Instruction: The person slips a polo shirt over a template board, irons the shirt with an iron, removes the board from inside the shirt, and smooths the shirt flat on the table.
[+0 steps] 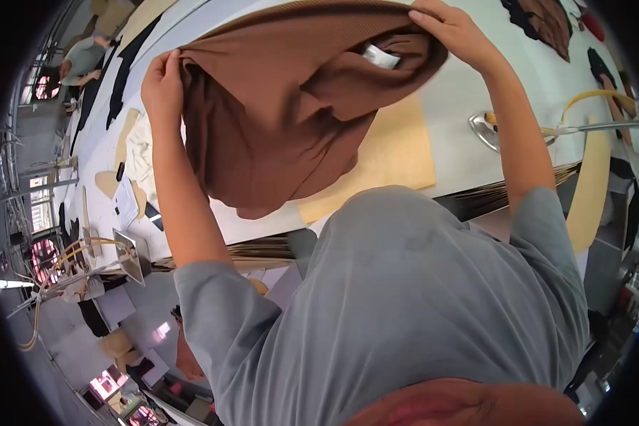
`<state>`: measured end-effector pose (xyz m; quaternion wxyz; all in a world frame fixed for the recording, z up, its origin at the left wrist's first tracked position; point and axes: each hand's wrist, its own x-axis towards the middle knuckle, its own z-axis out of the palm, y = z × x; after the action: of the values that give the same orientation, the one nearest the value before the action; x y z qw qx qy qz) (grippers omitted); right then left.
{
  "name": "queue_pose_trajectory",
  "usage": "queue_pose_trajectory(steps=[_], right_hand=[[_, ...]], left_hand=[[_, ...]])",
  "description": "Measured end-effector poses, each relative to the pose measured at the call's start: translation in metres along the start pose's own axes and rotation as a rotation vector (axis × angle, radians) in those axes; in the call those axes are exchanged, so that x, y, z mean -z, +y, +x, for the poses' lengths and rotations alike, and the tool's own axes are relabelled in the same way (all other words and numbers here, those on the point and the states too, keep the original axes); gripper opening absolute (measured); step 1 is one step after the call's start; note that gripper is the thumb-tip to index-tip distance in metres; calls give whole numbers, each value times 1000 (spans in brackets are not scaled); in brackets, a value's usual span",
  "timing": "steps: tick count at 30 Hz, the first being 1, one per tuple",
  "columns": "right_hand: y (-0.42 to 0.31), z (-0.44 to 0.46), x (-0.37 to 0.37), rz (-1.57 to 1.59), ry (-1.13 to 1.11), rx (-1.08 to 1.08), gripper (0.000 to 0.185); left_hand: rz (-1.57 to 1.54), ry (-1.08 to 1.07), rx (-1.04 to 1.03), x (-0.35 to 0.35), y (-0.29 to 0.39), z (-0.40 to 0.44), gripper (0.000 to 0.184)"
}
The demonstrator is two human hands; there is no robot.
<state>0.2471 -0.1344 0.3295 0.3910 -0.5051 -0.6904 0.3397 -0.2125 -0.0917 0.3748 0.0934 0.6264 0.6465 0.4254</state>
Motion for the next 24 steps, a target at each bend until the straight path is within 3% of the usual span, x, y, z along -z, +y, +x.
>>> queue_pose_trajectory(steps=[1, 2, 4, 6, 7, 9, 10, 12, 14, 15, 19, 24], right_hand=[[-1, 12, 9, 42, -12, 21, 17], [-24, 6, 7, 22, 17, 38, 17], [-63, -16, -5, -14, 129, 55, 20], [-69, -18, -13, 36, 106, 16, 20], [-69, -19, -18, 96, 66, -15, 21], [-63, -25, -27, 228, -14, -86, 21], [-55, -32, -26, 229, -5, -103, 21], [-33, -51, -19, -100, -190, -223, 22], [-15, -66, -27, -410, -404, -321, 23], [-9, -72, -39, -392, -407, -324, 23], [10, -83, -66, 571, -180, -418, 27], [-5, -90, -97, 935, -64, -415, 32]], left_hand=[[36, 74, -91, -7, 9, 12, 33], [59, 145, -175, -13, 33, 7, 45], [-431, 131, -313, -82, 73, -44, 65], [-11, -141, -548, -128, 122, -115, 77], [43, -450, -390, -144, 124, -127, 58], [-114, -749, 40, -166, 99, -120, 41], [-225, -701, 48, -162, 92, -121, 36], [-337, -668, 63, -150, 89, -119, 33], [-490, -866, 355, -122, 101, -113, 32], [-474, -871, 363, -116, 100, -116, 32], [-662, -774, 506, -113, 108, -125, 31], [-708, -840, 498, -104, 103, -124, 31]])
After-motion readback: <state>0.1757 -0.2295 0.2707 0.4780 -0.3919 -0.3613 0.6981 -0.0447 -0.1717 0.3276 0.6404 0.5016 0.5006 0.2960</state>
